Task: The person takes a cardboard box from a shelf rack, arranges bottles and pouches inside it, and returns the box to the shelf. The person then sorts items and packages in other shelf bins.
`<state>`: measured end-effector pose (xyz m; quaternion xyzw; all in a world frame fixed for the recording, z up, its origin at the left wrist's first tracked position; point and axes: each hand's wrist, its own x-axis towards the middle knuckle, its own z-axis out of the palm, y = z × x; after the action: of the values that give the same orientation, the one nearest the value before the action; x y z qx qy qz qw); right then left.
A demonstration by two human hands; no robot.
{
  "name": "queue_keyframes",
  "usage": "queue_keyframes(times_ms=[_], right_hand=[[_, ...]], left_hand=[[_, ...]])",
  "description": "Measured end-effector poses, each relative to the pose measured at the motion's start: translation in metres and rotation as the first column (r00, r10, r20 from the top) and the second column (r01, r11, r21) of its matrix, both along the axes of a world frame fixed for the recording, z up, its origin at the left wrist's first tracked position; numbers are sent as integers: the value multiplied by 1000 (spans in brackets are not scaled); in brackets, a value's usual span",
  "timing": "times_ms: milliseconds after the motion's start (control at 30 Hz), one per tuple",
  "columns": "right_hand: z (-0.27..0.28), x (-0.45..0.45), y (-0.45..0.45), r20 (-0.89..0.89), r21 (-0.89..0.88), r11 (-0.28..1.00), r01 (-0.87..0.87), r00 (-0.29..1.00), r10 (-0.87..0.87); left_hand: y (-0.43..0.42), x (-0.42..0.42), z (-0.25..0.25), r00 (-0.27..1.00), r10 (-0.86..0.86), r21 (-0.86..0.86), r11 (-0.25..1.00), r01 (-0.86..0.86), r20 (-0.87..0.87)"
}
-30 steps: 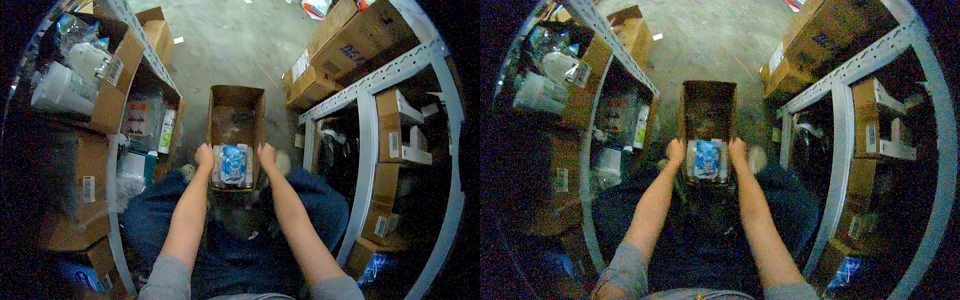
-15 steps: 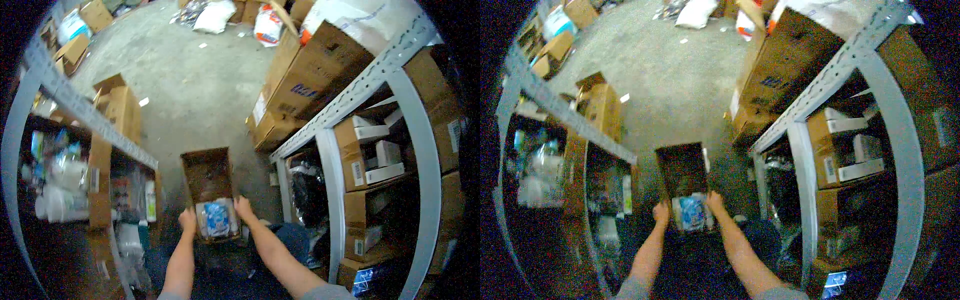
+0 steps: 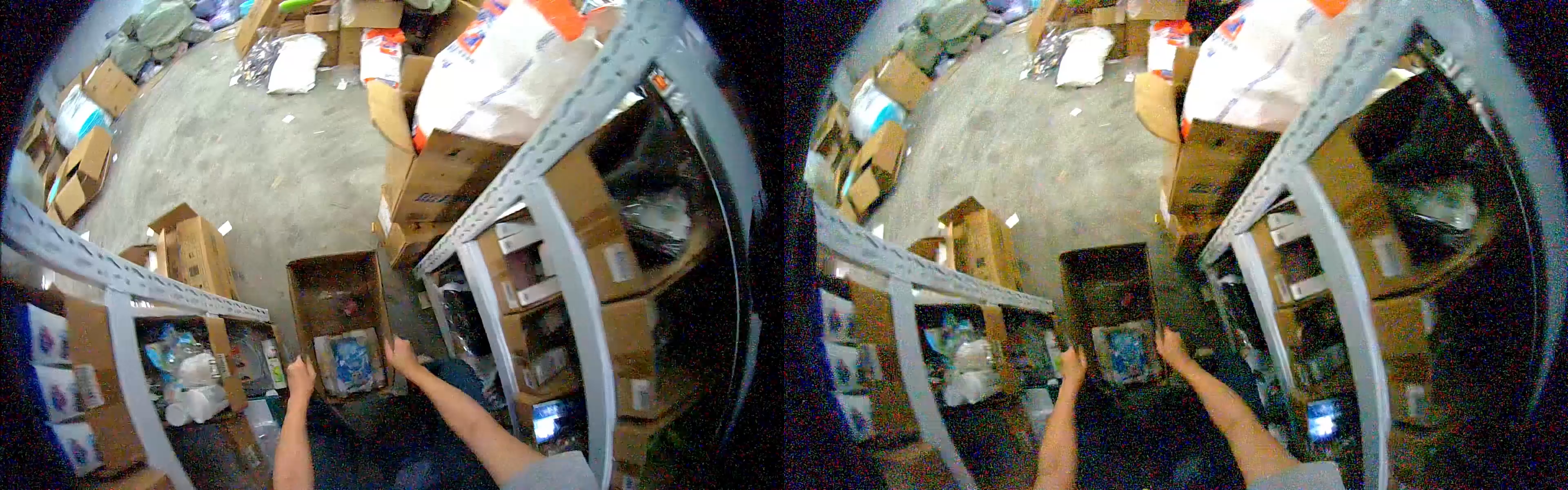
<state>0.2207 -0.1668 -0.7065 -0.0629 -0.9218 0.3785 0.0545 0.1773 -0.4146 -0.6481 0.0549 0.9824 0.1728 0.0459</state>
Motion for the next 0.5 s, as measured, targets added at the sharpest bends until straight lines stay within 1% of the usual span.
queue_keyframes(times_ms=[33,67,100,133,167,200,233,267,300,333,367,400,467,500], right_hand=[[21,-4,-3,72,-74,993,90,994,-85],[40,-8,-2,144,-141,973,183,976,-163],[59,-5,0,145,-141,969,203,972,-183],[86,0,-1,51,-104,981,162,986,-157],[110,1,0,-47,-59,990,124,991,-127],[136,3,0,-51,-56,988,147,987,-149],[159,4,0,17,-53,976,209,978,-209],[187,9,-2,95,-53,960,273,959,-268],[216,14,-1,108,-62,951,304,949,-296],[257,14,3,164,-116,949,292,948,-272],[284,21,3,220,-173,944,281,945,-241],[285,26,4,162,-186,933,308,946,-280],[311,40,3,178,-184,921,343,933,-312],[322,41,4,187,-186,915,358,927,-325]], left_hand=[[1,-7,28,1000,-22,-1,1000,22,-2],[3,-15,52,998,-46,69,996,50,-51],[3,-16,74,994,-65,136,988,78,-93],[-1,-19,89,990,-104,96,989,113,-92],[-3,-23,108,987,-129,94,986,138,-93],[-4,-24,127,988,-147,88,985,151,-55],[-3,-26,147,986,-166,79,983,166,-7],[5,-27,182,983,-182,73,980,182,-15],[12,-24,220,978,-206,96,974,204,12],[15,-25,243,979,-201,95,976,198,24],[16,-22,262,980,-193,92,978,188,41],[16,-21,278,975,-217,88,973,212,46],[16,-18,311,958,-286,147,948,283,-1],[18,-17,329,954,-299,146,944,297,-10]])
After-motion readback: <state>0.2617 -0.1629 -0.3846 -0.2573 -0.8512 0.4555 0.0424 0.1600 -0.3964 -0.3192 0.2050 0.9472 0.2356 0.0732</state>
